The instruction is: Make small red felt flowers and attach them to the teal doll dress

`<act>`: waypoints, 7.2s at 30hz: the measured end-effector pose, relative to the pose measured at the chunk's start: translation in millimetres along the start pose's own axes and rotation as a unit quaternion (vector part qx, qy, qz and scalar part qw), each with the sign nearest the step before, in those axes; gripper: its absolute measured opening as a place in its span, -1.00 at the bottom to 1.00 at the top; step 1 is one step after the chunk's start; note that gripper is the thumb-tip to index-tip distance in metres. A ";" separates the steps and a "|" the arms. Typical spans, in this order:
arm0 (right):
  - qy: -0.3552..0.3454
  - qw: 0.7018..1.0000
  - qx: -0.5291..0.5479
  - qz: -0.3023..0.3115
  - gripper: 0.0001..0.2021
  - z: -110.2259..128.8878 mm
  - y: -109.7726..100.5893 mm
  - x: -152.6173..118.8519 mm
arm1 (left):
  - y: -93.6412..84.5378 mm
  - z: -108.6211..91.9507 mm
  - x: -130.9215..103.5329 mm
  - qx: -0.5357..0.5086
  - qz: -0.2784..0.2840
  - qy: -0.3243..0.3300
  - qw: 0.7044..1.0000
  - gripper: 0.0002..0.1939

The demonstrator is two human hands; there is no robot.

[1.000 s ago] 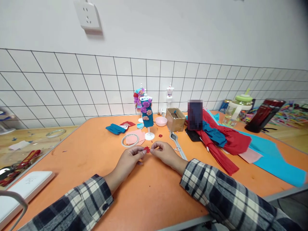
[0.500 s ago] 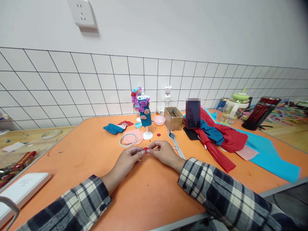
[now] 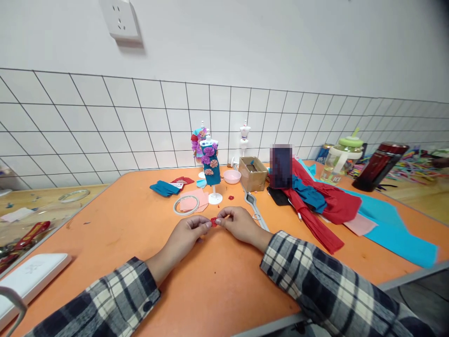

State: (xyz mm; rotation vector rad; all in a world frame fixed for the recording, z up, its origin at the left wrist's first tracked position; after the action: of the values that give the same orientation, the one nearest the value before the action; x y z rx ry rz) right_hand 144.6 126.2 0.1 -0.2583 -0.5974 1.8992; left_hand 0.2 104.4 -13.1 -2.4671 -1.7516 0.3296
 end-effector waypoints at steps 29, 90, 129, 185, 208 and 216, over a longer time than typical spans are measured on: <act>-0.187 0.949 -0.238 -0.085 -0.88 51.2 -4.3 -25.1 | -0.3 2.9 2.8 0.023 0.000 0.033 0.999 -0.68; 0.025 0.966 0.236 0.106 -0.79 -7.1 21.1 -2.8 | 7.4 -11.1 -2.8 0.113 0.013 0.074 0.991 -0.76; -0.128 0.988 -0.065 -0.050 -0.92 24.5 -10.1 -8.2 | 0.2 -17.5 -3.8 0.095 -0.026 0.087 0.991 -0.44; 0.067 0.974 -0.098 -0.192 -0.66 -37.7 -78.4 2.3 | -64.0 -30.6 -2.3 0.261 -0.162 0.143 0.941 -0.61; 0.085 0.933 -0.312 -0.158 -0.70 -52.8 -118.9 16.0 | -118.0 -14.7 6.3 0.371 -0.205 0.098 0.900 -0.64; -0.037 0.945 -0.323 -0.046 -0.69 -34.2 -73.4 27.3 | -95.7 -12.8 11.0 0.482 -0.134 0.140 0.855 -0.63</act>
State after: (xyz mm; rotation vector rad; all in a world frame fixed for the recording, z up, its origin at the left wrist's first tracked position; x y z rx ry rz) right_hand 207.8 182.5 11.6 -0.5678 -1.2565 1.5763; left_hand -81.5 147.3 17.5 -1.4507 -1.2927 0.5969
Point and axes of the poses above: each hand's wrist, its own x-axis towards the middle knuckle, its own y-axis out of the palm, z = x × y, the point moved 9 cm from there along x, towards the middle knuckle, and after that the axes turned 8 degrees about z, right-handed, at the moved point
